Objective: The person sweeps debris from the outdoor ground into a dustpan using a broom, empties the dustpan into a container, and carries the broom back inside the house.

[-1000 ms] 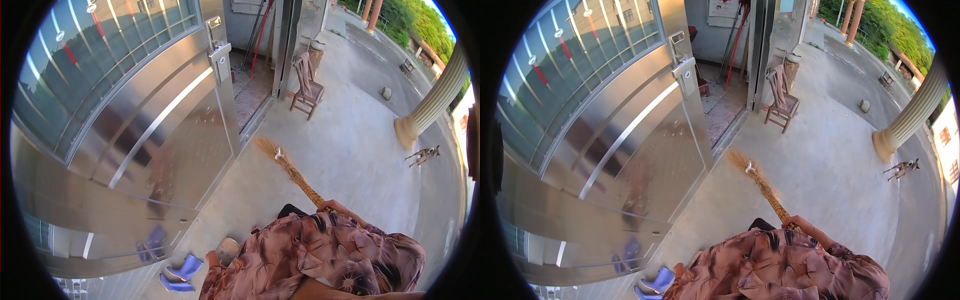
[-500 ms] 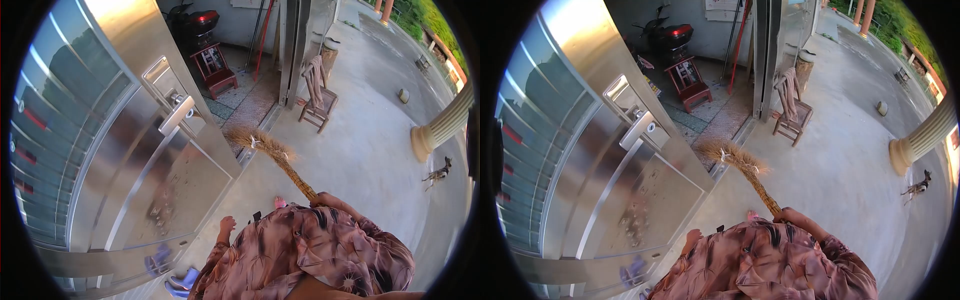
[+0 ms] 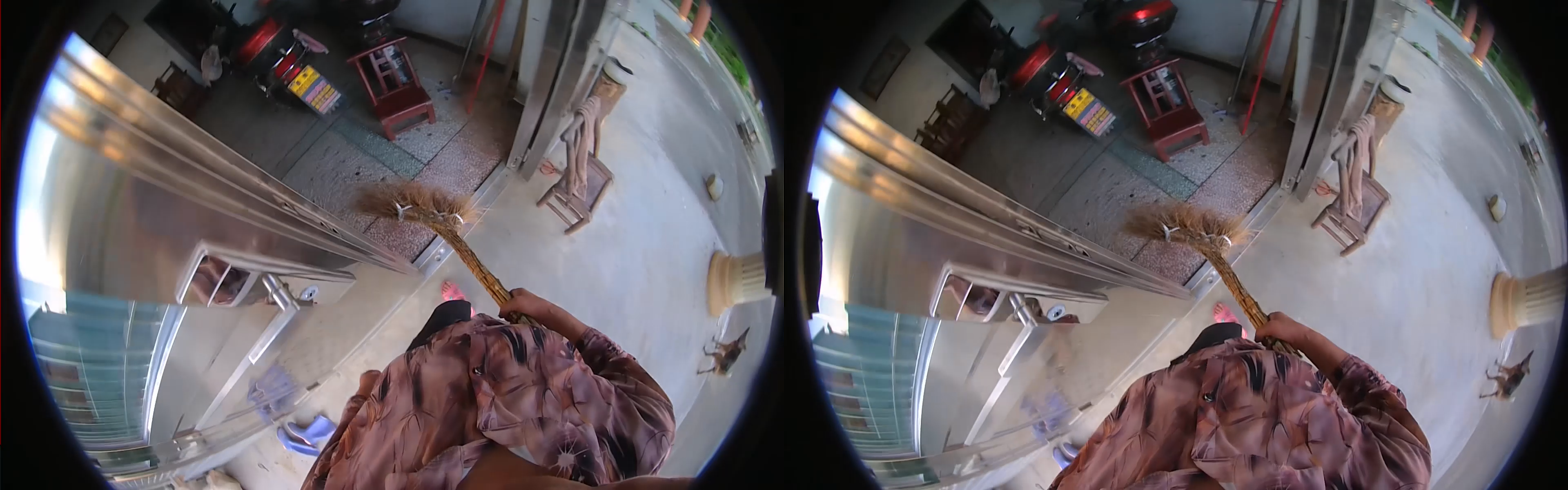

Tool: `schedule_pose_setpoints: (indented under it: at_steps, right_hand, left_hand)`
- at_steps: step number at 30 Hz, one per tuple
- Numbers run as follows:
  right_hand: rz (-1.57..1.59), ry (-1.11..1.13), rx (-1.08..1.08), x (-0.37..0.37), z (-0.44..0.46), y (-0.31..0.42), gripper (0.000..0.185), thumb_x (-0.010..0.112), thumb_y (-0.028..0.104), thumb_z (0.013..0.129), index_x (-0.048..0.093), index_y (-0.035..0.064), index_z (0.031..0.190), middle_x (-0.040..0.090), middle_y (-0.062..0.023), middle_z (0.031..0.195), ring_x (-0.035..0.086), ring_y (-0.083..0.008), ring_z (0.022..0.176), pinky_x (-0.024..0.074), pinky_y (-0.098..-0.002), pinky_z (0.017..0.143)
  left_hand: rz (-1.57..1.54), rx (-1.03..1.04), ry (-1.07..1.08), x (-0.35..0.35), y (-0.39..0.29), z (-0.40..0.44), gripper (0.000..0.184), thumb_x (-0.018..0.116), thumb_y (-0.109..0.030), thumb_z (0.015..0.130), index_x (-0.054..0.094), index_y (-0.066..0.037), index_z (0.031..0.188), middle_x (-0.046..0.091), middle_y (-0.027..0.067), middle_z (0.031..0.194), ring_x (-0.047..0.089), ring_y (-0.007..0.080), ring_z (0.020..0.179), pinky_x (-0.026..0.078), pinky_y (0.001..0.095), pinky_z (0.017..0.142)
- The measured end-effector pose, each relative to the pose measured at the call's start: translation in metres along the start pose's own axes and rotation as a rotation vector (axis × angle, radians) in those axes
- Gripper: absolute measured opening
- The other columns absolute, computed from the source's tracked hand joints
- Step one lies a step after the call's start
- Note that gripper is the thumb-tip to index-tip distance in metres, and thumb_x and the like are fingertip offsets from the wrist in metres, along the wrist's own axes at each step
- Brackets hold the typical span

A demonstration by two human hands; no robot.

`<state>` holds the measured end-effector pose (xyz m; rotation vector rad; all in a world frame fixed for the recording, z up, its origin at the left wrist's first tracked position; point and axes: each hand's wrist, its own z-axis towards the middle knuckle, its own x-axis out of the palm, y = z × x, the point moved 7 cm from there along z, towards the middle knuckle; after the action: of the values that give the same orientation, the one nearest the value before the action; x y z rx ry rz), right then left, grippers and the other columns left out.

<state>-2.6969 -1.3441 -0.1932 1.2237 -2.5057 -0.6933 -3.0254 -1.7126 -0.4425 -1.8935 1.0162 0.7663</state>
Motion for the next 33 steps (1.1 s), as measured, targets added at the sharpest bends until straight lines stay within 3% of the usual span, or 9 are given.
schedule_pose_setpoints:
  at_steps: [4,7,19,24,27,28,30,32,33]
  right_hand:
    - [-0.075,0.003,-0.062,-0.016,0.050,0.064,0.024,0.064,0.018,0.053,0.055,-0.0041,0.060,0.054,-0.0091,0.057,0.052,-0.0162,0.053,0.0404,-0.0288,0.048]
    - [0.049,0.174,0.063,-0.017,0.093,0.090,0.020,0.063,0.010,0.054,0.051,-0.0031,0.064,0.052,-0.0093,0.055,0.053,-0.0165,0.048,0.0427,-0.0285,0.043]
    - [-0.288,0.408,0.171,0.040,0.271,0.242,0.013,0.061,0.006,0.058,0.053,-0.0024,0.063,0.051,-0.0105,0.052,0.050,-0.0181,0.037,0.0420,-0.0295,0.034]
    - [-0.198,0.874,0.000,0.129,0.312,0.305,0.020,0.055,0.021,0.070,0.055,0.0012,0.064,0.050,-0.0087,0.048,0.048,-0.0161,0.035,0.0390,-0.0289,0.033]
    - [-0.053,1.421,0.379,0.230,0.338,0.275,0.019,0.052,0.018,0.073,0.054,-0.0010,0.072,0.054,-0.0117,0.057,0.052,-0.0205,0.042,0.0450,-0.0318,0.039]
    - [-0.088,1.166,0.624,0.248,0.284,0.308,0.029,0.046,0.024,0.080,0.053,-0.0018,0.093,0.056,-0.0097,0.065,0.057,-0.0198,0.055,0.0506,-0.0312,0.052]
    - [0.028,1.288,-1.218,0.295,0.222,0.383,0.039,0.042,0.031,0.084,0.044,0.0013,0.109,0.054,-0.0074,0.088,0.055,-0.0185,0.072,0.0502,-0.0301,0.063]
    - [-0.294,1.311,0.248,0.396,0.244,0.309,0.064,0.040,0.049,0.080,0.033,-0.0004,0.121,0.052,-0.0143,0.103,0.056,-0.0213,0.075,0.0463,-0.0319,0.056]
    - [-0.230,1.219,0.177,0.387,0.207,0.329,0.067,0.039,0.053,0.078,0.036,0.0015,0.120,0.056,-0.0166,0.095,0.057,-0.0219,0.074,0.0446,-0.0310,0.050]
  left_hand:
    - [-0.464,-0.282,0.037,-0.062,-0.016,0.038,0.021,0.053,-0.021,0.072,0.055,-0.009,0.089,0.060,0.0071,0.084,0.059,0.0213,0.074,0.046,0.0330,0.058]
    - [-1.415,-0.751,-0.072,-0.102,-0.047,0.058,0.027,0.052,-0.011,0.075,0.051,-0.002,0.100,0.059,0.0075,0.088,0.060,0.0166,0.071,0.047,0.0279,0.052]
    - [-1.314,-1.186,-0.242,-0.074,-0.096,-0.014,0.021,0.054,-0.013,0.075,0.057,-0.003,0.093,0.061,0.0091,0.083,0.059,0.0167,0.073,0.047,0.0267,0.062]
    - [-1.322,-1.263,-0.263,-0.036,-0.159,-0.023,0.021,0.054,-0.014,0.075,0.057,-0.003,0.093,0.061,0.0092,0.083,0.059,0.0168,0.074,0.047,0.0266,0.063]
    - [-1.321,-1.268,-0.280,-0.028,-0.180,-0.012,0.021,0.054,-0.014,0.075,0.057,-0.003,0.093,0.061,0.0092,0.084,0.059,0.0169,0.074,0.047,0.0266,0.064]
    - [-1.308,-1.254,-0.281,-0.025,-0.178,-0.005,0.021,0.054,-0.014,0.075,0.057,-0.003,0.093,0.061,0.0093,0.084,0.059,0.0169,0.074,0.047,0.0266,0.064]
    - [-1.299,-1.184,-0.255,-0.023,-0.160,0.026,0.021,0.054,-0.014,0.075,0.057,-0.003,0.093,0.061,0.0093,0.084,0.059,0.0170,0.074,0.047,0.0266,0.064]
    - [-1.277,-1.123,-0.223,-0.025,-0.140,0.052,0.021,0.054,-0.014,0.075,0.057,-0.003,0.093,0.061,0.0093,0.084,0.059,0.0170,0.074,0.047,0.0266,0.065]
    - [-1.261,-1.094,-0.209,-0.026,-0.129,0.065,0.021,0.054,-0.015,0.075,0.057,-0.003,0.093,0.061,0.0093,0.084,0.059,0.0170,0.074,0.047,0.0266,0.065]
